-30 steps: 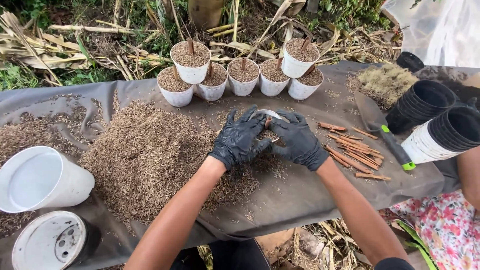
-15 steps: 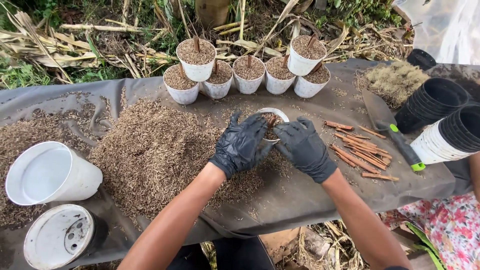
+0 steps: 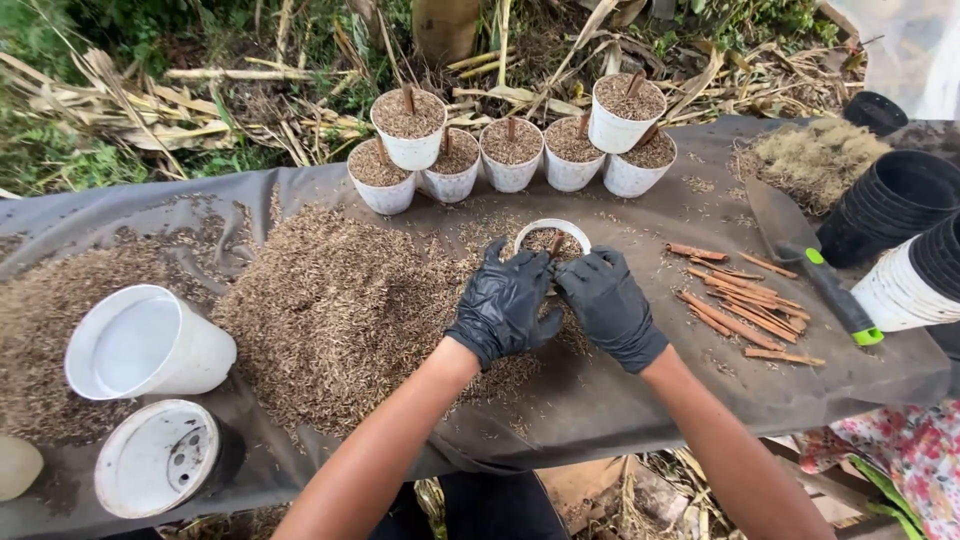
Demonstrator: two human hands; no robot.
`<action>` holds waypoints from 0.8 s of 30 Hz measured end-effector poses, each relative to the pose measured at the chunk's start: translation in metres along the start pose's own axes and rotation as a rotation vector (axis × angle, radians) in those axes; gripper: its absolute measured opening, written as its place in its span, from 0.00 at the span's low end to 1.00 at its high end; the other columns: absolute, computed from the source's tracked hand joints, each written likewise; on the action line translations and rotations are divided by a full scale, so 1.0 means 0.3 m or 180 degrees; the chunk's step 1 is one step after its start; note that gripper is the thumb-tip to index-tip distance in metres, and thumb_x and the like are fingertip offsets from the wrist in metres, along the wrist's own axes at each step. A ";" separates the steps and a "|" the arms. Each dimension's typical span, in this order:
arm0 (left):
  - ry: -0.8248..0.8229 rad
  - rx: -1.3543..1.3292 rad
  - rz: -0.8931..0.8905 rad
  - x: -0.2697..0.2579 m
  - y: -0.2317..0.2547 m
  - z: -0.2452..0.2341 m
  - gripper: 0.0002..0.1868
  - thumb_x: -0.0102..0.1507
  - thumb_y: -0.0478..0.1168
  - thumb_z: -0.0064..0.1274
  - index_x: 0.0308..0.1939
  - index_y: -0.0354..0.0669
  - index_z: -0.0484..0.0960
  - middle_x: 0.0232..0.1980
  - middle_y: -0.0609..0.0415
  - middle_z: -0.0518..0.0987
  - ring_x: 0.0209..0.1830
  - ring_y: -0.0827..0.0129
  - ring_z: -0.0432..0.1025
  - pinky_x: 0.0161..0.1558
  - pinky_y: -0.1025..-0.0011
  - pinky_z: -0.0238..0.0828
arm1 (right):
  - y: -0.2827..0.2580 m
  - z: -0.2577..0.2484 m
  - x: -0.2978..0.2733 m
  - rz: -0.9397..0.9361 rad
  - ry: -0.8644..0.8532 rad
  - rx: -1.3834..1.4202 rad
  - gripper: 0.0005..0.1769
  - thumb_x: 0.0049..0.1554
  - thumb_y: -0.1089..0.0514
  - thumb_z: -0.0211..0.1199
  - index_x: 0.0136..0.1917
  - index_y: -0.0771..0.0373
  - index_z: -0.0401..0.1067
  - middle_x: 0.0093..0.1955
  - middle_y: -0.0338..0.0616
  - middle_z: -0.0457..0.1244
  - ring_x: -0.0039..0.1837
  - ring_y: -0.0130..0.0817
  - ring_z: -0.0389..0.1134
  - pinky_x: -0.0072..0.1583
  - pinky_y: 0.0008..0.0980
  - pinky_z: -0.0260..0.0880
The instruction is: Planting wooden cuttings into small white pots filled with soil substrate at a potting station.
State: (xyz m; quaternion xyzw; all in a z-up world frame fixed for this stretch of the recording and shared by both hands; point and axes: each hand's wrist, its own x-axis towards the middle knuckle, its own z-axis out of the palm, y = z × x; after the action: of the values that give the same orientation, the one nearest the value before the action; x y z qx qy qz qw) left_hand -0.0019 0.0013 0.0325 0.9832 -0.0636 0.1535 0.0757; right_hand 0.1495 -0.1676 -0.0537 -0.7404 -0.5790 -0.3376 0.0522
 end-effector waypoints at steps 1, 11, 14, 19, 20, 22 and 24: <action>-0.0007 0.0031 0.0002 -0.002 -0.010 0.002 0.44 0.58 0.74 0.33 0.59 0.46 0.80 0.67 0.54 0.78 0.69 0.55 0.69 0.77 0.43 0.38 | 0.005 0.022 -0.004 0.0010 0.0029 0.0009 0.07 0.60 0.52 0.68 0.51 0.52 0.76 0.50 0.34 0.68 0.57 0.33 0.69 0.69 0.50 0.64; 0.0954 -0.0055 0.0423 -0.005 -0.081 0.159 0.35 0.62 0.64 0.44 0.61 0.42 0.79 0.61 0.45 0.78 0.66 0.50 0.70 0.74 0.43 0.49 | 0.048 -0.148 0.062 0.0208 -0.0197 0.0042 0.16 0.58 0.39 0.66 0.55 0.45 0.73 0.53 0.31 0.66 0.61 0.31 0.67 0.69 0.52 0.59; 0.1046 -0.0220 0.0418 -0.016 -0.078 0.169 0.31 0.61 0.61 0.48 0.56 0.41 0.82 0.54 0.46 0.80 0.61 0.50 0.72 0.72 0.42 0.53 | 0.057 -0.075 0.046 0.0114 -0.0159 0.0373 0.18 0.59 0.34 0.62 0.47 0.47 0.75 0.47 0.32 0.67 0.57 0.33 0.68 0.65 0.50 0.62; 0.0882 -0.0254 0.0291 -0.018 -0.061 0.140 0.31 0.58 0.61 0.48 0.53 0.42 0.83 0.53 0.50 0.79 0.60 0.52 0.73 0.72 0.40 0.51 | 0.059 -0.036 0.037 0.0157 0.0098 0.0763 0.18 0.58 0.33 0.65 0.45 0.48 0.76 0.45 0.30 0.67 0.55 0.34 0.70 0.61 0.48 0.66; 0.0877 -0.0294 0.0264 -0.018 -0.059 0.132 0.31 0.56 0.62 0.48 0.51 0.43 0.83 0.52 0.50 0.79 0.59 0.52 0.73 0.71 0.38 0.52 | 0.067 -0.021 0.026 0.0219 0.0201 0.0898 0.19 0.61 0.34 0.63 0.45 0.49 0.76 0.45 0.32 0.67 0.55 0.37 0.70 0.61 0.48 0.67; 0.0868 -0.0344 0.0237 -0.015 -0.055 0.129 0.31 0.55 0.62 0.48 0.50 0.43 0.83 0.51 0.50 0.78 0.58 0.52 0.73 0.70 0.36 0.52 | 0.066 -0.042 0.036 0.0285 0.0293 0.1034 0.20 0.63 0.35 0.60 0.44 0.50 0.76 0.45 0.33 0.67 0.55 0.39 0.70 0.61 0.47 0.68; 0.0749 -0.0151 0.0132 -0.011 -0.053 0.135 0.31 0.56 0.63 0.49 0.50 0.45 0.83 0.50 0.52 0.79 0.59 0.56 0.72 0.71 0.37 0.51 | 0.048 -0.117 0.081 0.0343 0.0348 0.1134 0.18 0.64 0.38 0.60 0.41 0.50 0.76 0.42 0.32 0.67 0.53 0.38 0.70 0.60 0.46 0.68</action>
State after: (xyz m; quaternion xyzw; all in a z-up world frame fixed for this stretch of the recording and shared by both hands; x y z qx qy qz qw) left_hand 0.0091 0.0104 -0.0087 0.9548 -0.0782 0.2678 0.1027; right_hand 0.1494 -0.1687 -0.0087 -0.7299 -0.5854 -0.2662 0.2318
